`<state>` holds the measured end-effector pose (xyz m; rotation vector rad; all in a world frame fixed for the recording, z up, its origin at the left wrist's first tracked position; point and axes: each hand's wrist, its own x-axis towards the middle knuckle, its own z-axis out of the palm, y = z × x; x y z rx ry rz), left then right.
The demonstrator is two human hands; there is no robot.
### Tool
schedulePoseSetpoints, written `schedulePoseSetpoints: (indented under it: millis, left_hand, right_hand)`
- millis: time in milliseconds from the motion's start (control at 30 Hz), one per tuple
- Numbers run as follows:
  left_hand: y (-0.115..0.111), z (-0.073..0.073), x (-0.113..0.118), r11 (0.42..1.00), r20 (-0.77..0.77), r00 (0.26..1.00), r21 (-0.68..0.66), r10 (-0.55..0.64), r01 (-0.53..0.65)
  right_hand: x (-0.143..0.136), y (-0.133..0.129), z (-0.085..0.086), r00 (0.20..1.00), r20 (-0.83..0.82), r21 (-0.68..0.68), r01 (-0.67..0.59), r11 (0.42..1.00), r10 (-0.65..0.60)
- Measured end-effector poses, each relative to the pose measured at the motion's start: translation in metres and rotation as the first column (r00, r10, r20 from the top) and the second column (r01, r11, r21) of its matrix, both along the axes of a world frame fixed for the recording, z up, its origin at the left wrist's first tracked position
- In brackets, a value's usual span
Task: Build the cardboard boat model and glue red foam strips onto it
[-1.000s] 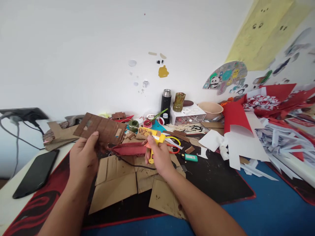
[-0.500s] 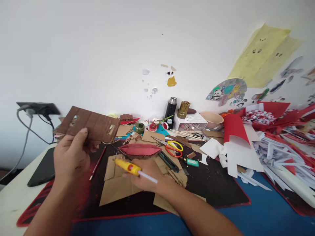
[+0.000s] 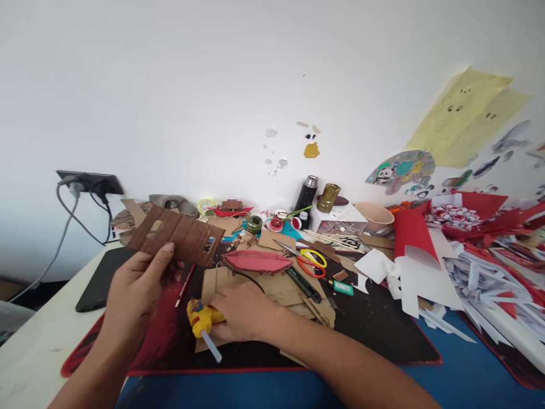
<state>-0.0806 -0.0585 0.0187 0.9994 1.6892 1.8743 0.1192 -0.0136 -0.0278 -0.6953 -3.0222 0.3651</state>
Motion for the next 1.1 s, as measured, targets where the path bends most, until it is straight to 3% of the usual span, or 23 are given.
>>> schedulePoseSetpoints:
  millis: [267,400,500,600,700,800,967,1100]
  left_hand:
    - [0.006,-0.017,0.003,0.984,0.128,0.979,-0.062,-0.159,0.168]
    - [0.008,-0.017,0.005,0.979,0.001,0.986,-0.119,-0.165,0.164]
    - [0.009,-0.015,0.004,0.973,-0.112,0.975,-0.146,-0.194,0.177]
    - [0.014,-0.013,0.000,0.950,-0.187,0.941,-0.193,-0.280,0.244]
    - [0.025,-0.011,-0.004,0.900,-0.261,0.872,-0.261,-0.415,0.350]
    - [0.038,-0.004,-0.003,0.818,-0.325,0.753,-0.285,-0.573,0.499]
    - [0.056,0.009,0.011,0.660,-0.414,0.515,-0.418,-0.750,0.624]
    - [0.068,0.012,0.021,0.638,-0.418,0.483,-0.461,-0.769,0.617]
  right_hand:
    - [0.001,0.003,-0.005,0.996,-0.005,-0.023,-0.094,0.995,0.094]
    - [0.015,0.005,-0.003,0.993,-0.078,-0.110,-0.093,0.990,0.085]
    - [0.031,0.007,-0.002,0.961,-0.260,-0.250,0.027,0.968,-0.094]
    - [0.050,0.015,0.007,0.799,-0.456,-0.448,0.174,0.877,-0.391]
    - [0.069,0.030,0.022,0.599,-0.532,-0.559,0.282,0.780,-0.598]
    - [0.085,0.045,0.036,0.477,-0.571,-0.637,0.256,0.727,-0.668]
    - [0.094,0.048,0.039,0.527,-0.535,-0.705,0.152,0.692,-0.661]
    - [0.094,0.042,0.037,0.574,-0.484,-0.735,0.143,0.663,-0.661]
